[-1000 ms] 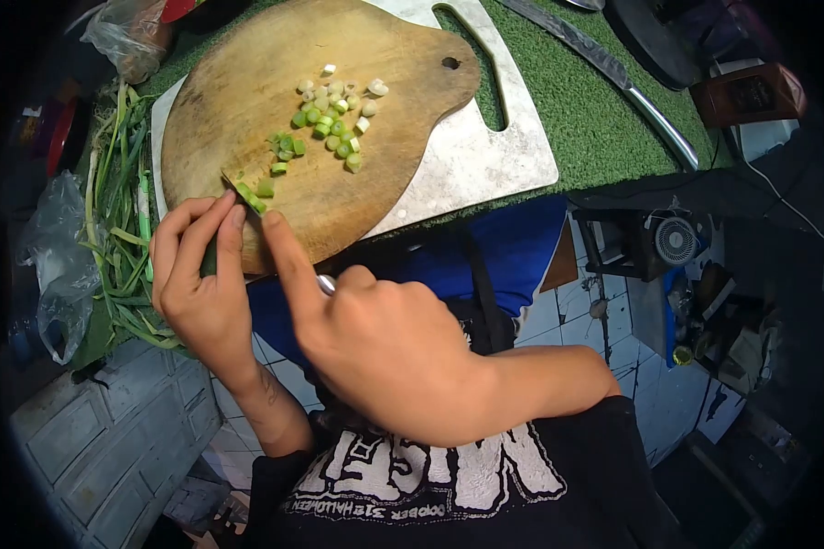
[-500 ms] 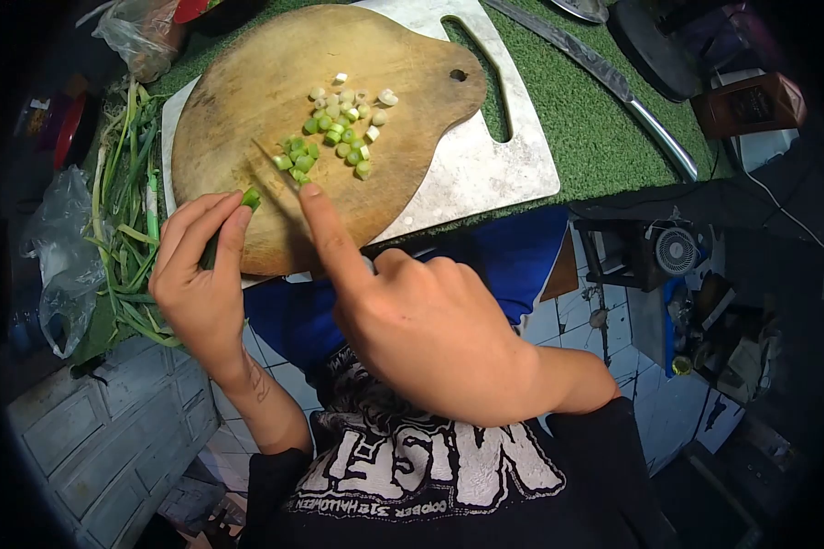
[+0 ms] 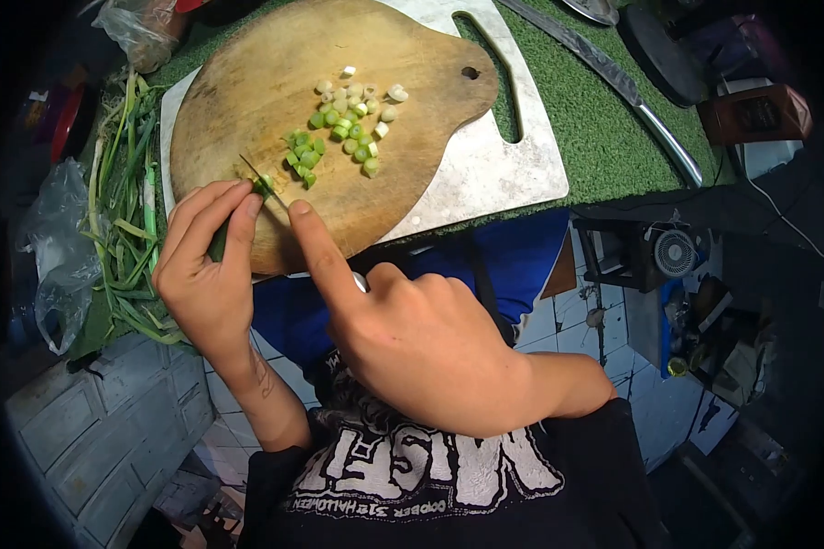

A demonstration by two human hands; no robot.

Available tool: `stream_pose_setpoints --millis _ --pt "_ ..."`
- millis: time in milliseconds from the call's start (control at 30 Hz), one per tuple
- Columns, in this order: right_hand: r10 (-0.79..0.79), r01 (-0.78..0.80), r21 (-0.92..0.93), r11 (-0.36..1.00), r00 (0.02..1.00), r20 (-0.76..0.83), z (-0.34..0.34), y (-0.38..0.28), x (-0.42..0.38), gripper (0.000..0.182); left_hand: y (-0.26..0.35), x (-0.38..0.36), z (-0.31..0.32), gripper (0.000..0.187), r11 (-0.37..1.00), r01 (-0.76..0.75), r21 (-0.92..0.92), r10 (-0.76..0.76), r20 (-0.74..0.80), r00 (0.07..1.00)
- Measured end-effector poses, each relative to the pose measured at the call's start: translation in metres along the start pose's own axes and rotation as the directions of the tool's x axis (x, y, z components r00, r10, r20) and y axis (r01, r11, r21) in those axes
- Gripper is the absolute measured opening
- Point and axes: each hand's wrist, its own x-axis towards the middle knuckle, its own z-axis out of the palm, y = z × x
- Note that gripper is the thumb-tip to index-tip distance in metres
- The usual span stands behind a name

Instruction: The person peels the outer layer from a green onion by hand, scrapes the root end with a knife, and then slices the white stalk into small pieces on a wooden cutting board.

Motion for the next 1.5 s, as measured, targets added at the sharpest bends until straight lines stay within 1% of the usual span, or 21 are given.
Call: stream_pose_setpoints --millis 133,200,300,433,500,533,633,767,833,867,933,967,1033,1167,1233,1333,1433,1500 --pt "-0.018 0.019 -0.048 0.999 1.000 0.015 0.001 -0.002 -0.006 0.077 -0.001 0.000 -0.001 0.015 1.000 0.011 -0.008 -0.011 0.002 1.000" --pt "0.003 0.001 -0.122 0.993 0.999 0.037 0.000 -0.005 -0.006 0.076 0.000 -0.001 0.000 0.015 1.000 -0.001 -0.003 0.001 -0.004 1.000" --pt "-0.008 0.009 -0.085 0.996 1.000 0.014 0.003 -0.004 -0.003 0.076 0.000 -0.001 0.002 0.015 1.000 -0.018 0.019 0.018 -0.020 1.000" --pt "-0.022 0.023 -0.108 0.994 1.000 0.012 0.002 -0.003 0.001 0.077 0.000 -0.001 0.002 0.015 1.000 -0.017 0.016 0.017 -0.016 1.000" --pt "-0.043 0.044 -0.026 0.999 0.997 0.060 -0.001 -0.004 0.011 0.088 -0.001 -0.001 0.002 0.014 0.999 -0.030 0.031 0.031 -0.019 0.999" --pt "-0.035 0.037 -0.029 0.999 0.998 0.057 -0.004 -0.005 0.018 0.088 -0.001 -0.001 0.003 0.014 0.999 -0.033 0.023 0.033 -0.016 0.999" --pt "0.013 -0.002 -0.085 0.996 0.992 0.127 -0.007 -0.013 0.033 0.086 -0.001 -0.001 0.002 0.015 0.999 -0.027 0.025 0.027 -0.020 0.999" --pt "-0.021 0.030 -0.095 0.995 0.995 0.093 -0.004 -0.004 0.012 0.087 0.001 -0.004 0.003 0.015 0.999 -0.023 0.029 0.024 -0.027 0.999" --pt "-0.001 0.010 -0.111 0.994 0.997 0.078 -0.004 -0.001 -0.002 0.081 0.005 -0.005 0.003 0.016 0.998 0.065 0.019 -0.064 -0.030 0.998" --pt "-0.001 0.009 -0.112 0.994 0.997 0.076 -0.003 0.000 -0.005 0.081 0.004 -0.005 0.002 0.016 0.998 0.062 0.018 -0.062 -0.030 0.998" --pt "0.046 -0.042 -0.056 0.998 0.997 0.063 -0.003 0.002 -0.010 0.082 0.003 -0.005 0.001 0.017 0.997 0.073 0.001 -0.073 -0.003 0.997" --pt "0.047 -0.044 -0.055 0.998 0.997 0.062 -0.004 0.002 -0.010 0.082 0.003 -0.005 0.000 0.017 0.997 0.072 0.000 -0.072 -0.002 0.997" --pt "0.085 -0.085 -0.036 0.996 0.996 0.016 -0.006 0.003 -0.005 0.079 0.002 -0.004 -0.003 0.017 0.991 0.117 -0.066 -0.114 0.041 0.993" --pt "0.059 -0.058 0.010 0.998 0.998 -0.032 -0.005 0.002 0.002 0.077 0.000 -0.004 0.002 0.015 0.998 0.066 -0.007 -0.066 -0.016 0.998" --pt "-0.016 0.015 -0.046 0.999 1.000 -0.004 -0.005 -0.003 0.001 0.077 -0.005 -0.006 0.004 0.014 0.997 0.050 -0.063 -0.054 -0.060 0.997" --pt "-0.016 0.015 0.003 1.000 0.999 0.041 -0.003 -0.007 0.003 0.077 -0.007 -0.008 0.006 0.014 0.995 0.057 -0.077 -0.064 -0.091 0.994" --pt "-0.013 0.014 -0.025 1.000 0.999 0.039 0.001 -0.005 0.004 0.078 -0.007 -0.006 0.004 0.015 0.995 0.033 -0.096 -0.040 -0.071 0.997" --pt "-0.022 0.022 -0.007 1.000 0.999 0.032 0.003 -0.004 0.006 0.078 -0.007 -0.006 0.003 0.015 0.997 0.027 -0.077 -0.032 -0.066 0.997"
